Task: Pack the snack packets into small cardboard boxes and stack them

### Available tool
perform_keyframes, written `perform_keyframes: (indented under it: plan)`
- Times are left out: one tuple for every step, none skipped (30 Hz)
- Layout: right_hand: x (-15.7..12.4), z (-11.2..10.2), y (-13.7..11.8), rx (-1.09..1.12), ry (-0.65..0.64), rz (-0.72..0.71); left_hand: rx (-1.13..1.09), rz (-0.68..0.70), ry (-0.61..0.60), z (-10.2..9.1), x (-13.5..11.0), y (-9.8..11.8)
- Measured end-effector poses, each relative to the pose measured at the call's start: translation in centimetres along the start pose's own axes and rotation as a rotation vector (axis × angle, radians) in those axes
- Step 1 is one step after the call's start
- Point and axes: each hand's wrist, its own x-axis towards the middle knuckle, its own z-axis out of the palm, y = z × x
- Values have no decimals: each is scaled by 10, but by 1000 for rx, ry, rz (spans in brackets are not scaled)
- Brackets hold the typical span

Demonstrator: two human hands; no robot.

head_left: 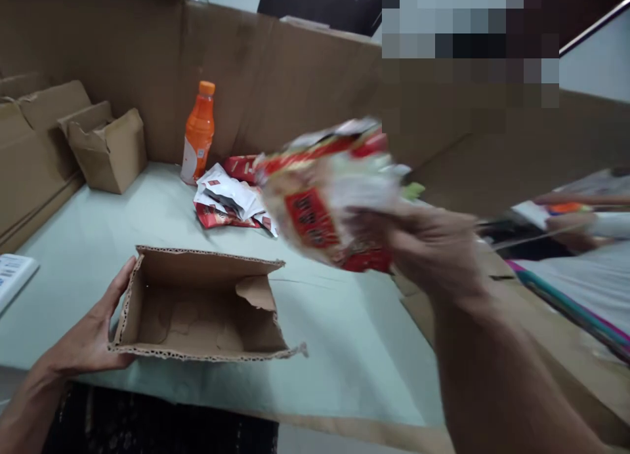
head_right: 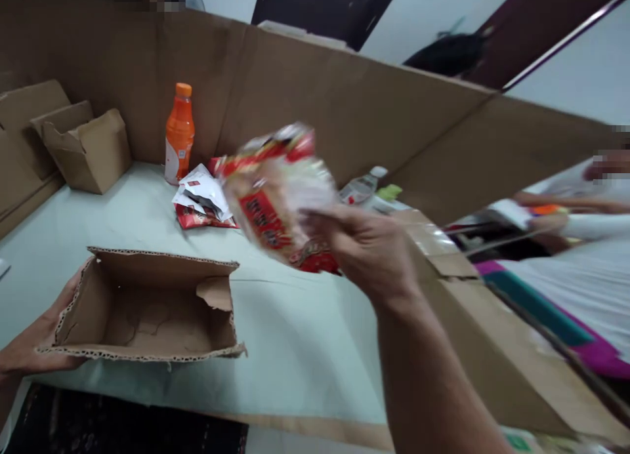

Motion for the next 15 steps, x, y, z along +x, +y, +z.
perform_keyframes:
  plan:
    - [10, 20, 1, -43, -101, -5, 25, -15, 11, -1, -3, 1]
    - [19, 42, 2, -93, -201, -18, 45, -21, 16, -2, -6, 2]
    - [25, 63, 2, -137, -276, -34, 60, -16, 20, -1, -8, 3]
    - [30, 82, 3, -180, -315, -47, 70, -4, 30, 0, -9, 4]
    - [34, 99, 3, -224, -339, -60, 73, 8, 43, 1, -10, 5]
    - [36, 112, 3, -259, -344, -69, 65, 15, 54, 1, -10, 4]
    - [37, 122, 3, -286, -320, -81, 44, 15, 68, 0, -11, 3]
    - [36, 127, 3, -305, -264, -100, 16, 6, 85, -2, -11, 1]
    - [35, 129, 3, -316, -183, -129, -13, -11, 115, -6, -12, -2]
    - [32, 129, 2, -319, -86, -166, -40, -30, 161, -11, -12, -6]
    - [29, 126, 3, -311, 13, -207, -61, -47, 230, -17, -11, -10]
    - [24, 123, 3, -296, 100, -245, -71, -60, 330, -23, -9, -16]
    - [19, 120, 4, -272, 161, -273, -71, -73, 449, -31, -6, -22]
    - [13, 117, 5, -246, 187, -285, -66, -85, 566, -38, -1, -28]
    - [7, 115, 6, -222, 196, -285, -61, -96, 673, -45, 5, -35]
